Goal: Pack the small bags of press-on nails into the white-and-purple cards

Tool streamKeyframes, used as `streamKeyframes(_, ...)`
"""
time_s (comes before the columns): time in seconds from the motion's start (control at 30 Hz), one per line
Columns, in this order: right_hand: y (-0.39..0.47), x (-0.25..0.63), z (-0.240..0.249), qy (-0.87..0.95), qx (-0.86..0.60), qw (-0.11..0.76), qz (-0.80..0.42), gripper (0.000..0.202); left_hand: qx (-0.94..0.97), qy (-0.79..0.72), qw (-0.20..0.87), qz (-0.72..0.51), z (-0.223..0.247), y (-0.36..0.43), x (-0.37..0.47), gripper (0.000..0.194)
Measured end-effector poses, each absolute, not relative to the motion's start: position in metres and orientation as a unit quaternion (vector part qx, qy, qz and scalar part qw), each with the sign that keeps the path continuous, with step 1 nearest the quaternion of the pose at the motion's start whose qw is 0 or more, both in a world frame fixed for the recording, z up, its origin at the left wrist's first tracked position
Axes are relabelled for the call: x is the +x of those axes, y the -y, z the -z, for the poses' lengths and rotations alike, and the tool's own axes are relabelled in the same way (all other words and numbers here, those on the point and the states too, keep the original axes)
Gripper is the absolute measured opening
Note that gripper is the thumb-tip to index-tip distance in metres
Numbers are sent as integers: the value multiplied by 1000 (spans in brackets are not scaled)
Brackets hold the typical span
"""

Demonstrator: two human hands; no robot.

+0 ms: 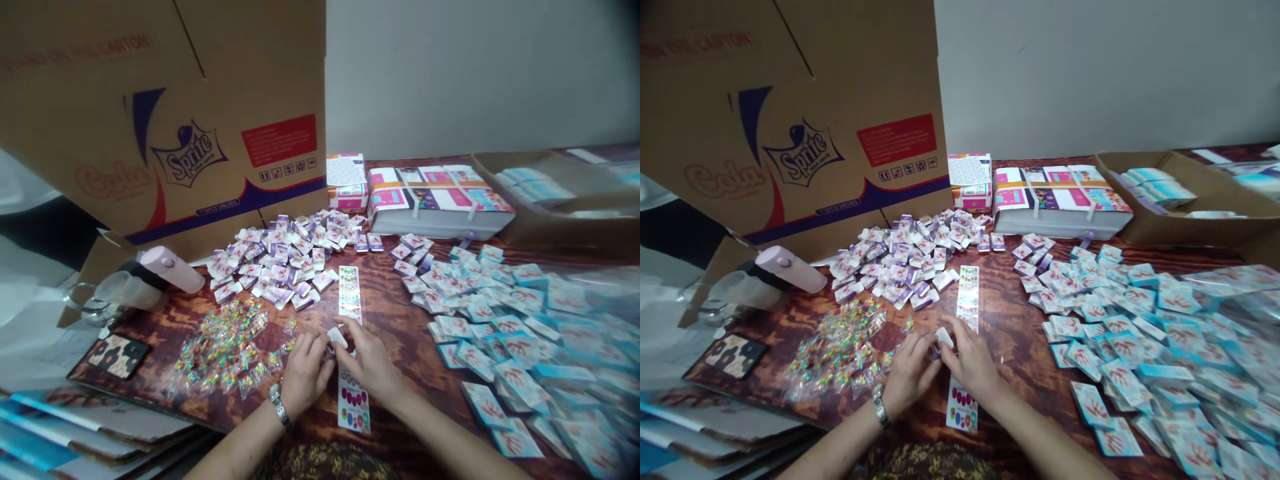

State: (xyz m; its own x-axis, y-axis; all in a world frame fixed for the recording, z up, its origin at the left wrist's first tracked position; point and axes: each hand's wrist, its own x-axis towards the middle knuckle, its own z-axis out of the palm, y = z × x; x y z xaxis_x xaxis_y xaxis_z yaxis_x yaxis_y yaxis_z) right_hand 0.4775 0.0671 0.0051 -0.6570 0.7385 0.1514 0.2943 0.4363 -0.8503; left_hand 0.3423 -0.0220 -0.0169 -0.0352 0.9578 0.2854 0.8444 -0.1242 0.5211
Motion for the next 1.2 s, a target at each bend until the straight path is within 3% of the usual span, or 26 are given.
streamKeyframes(0.13,-61,474,-9,763,-330,281,-480,19,685,-662,82,-292,16,20,339,36)
streamKeyframes(0.43,-56,464,9,631,-367,316,-606,18,675,-675,53,-293,14,22,343,36)
streamKeyframes(0.73,-52,464,1,719,-388,313,-485,15,651,-699,0,-297,26,22,345,52)
streamKeyframes(1.03,-37,471,16,801,-324,367,-346,43,612,-717,38,-331,21,13,348,52)
streamKeyframes(1.2,-38,473,23,816,-288,386,-320,44,615,-711,26,-341,23,11,352,52)
